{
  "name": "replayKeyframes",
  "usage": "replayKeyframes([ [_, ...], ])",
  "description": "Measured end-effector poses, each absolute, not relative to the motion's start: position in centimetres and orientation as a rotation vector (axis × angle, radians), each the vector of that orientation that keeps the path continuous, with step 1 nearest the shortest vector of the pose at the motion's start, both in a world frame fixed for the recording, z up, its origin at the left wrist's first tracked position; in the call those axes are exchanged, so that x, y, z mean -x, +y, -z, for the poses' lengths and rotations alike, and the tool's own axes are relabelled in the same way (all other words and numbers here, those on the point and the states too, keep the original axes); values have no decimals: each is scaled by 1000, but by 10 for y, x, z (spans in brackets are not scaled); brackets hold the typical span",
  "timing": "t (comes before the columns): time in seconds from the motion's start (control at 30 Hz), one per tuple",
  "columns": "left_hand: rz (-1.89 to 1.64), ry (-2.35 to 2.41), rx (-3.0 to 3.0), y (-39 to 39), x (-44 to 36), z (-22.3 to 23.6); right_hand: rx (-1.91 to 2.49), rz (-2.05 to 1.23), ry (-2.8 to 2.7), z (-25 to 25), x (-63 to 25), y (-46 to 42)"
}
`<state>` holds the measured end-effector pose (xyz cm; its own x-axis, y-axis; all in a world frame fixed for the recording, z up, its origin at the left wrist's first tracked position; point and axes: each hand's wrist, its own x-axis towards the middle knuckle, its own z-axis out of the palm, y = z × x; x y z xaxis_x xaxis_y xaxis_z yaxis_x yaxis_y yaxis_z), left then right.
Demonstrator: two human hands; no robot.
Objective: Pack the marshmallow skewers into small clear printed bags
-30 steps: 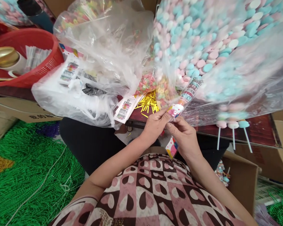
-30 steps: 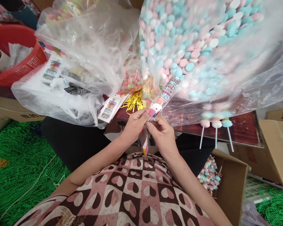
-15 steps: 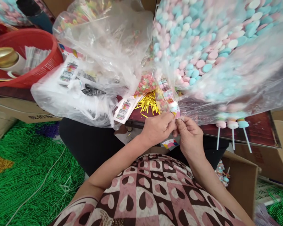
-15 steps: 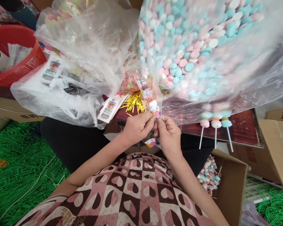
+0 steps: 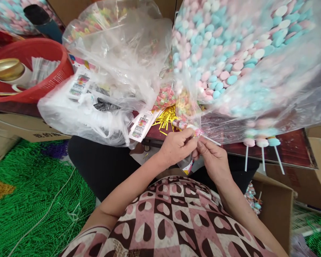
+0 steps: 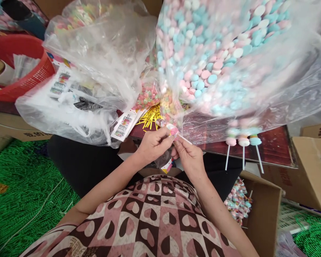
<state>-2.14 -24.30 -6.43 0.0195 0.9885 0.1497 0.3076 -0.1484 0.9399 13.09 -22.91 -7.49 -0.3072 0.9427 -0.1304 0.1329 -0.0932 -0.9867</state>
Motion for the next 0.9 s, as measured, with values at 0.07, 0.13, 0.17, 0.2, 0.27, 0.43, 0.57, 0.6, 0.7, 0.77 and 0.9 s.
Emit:
replayKeyframes([
  [0.07,-1101,1444,-1622,-242,22,67,1253,-1446,-1501,71,-135,-226],
  [0.13,-1022,1531,-1662,-241,22,71,1265,-1480,-1422,67,-141,-223],
  [0.17,-969,1563,-1682,-240,22,72,1260,-1530,-1348,65,-145,-222],
  [0.2,-911,1583,-1709,-240,21,74,1250,-1593,-1274,63,-148,-221],
  [0.27,-813,1605,-1773,-239,19,76,1236,-1719,-1196,60,-154,-220],
  [0.43,-745,1635,-1841,-239,17,77,1332,-1698,-1310,66,-158,-221],
  [0.57,-815,1593,-1733,-240,18,75,1413,-1598,-1503,74,-157,-220],
  [0.6,-818,1587,-1746,-240,17,74,1417,-1567,-1539,75,-156,-220],
  [0.7,-761,1614,-1910,-242,14,71,1401,-1438,-1603,73,-149,-220],
  [0.77,-720,1643,-2004,-242,12,71,1384,-1358,-1619,71,-142,-220],
  [0.9,-885,1663,-1887,-243,14,69,1294,-1300,-1658,69,-130,-219],
])
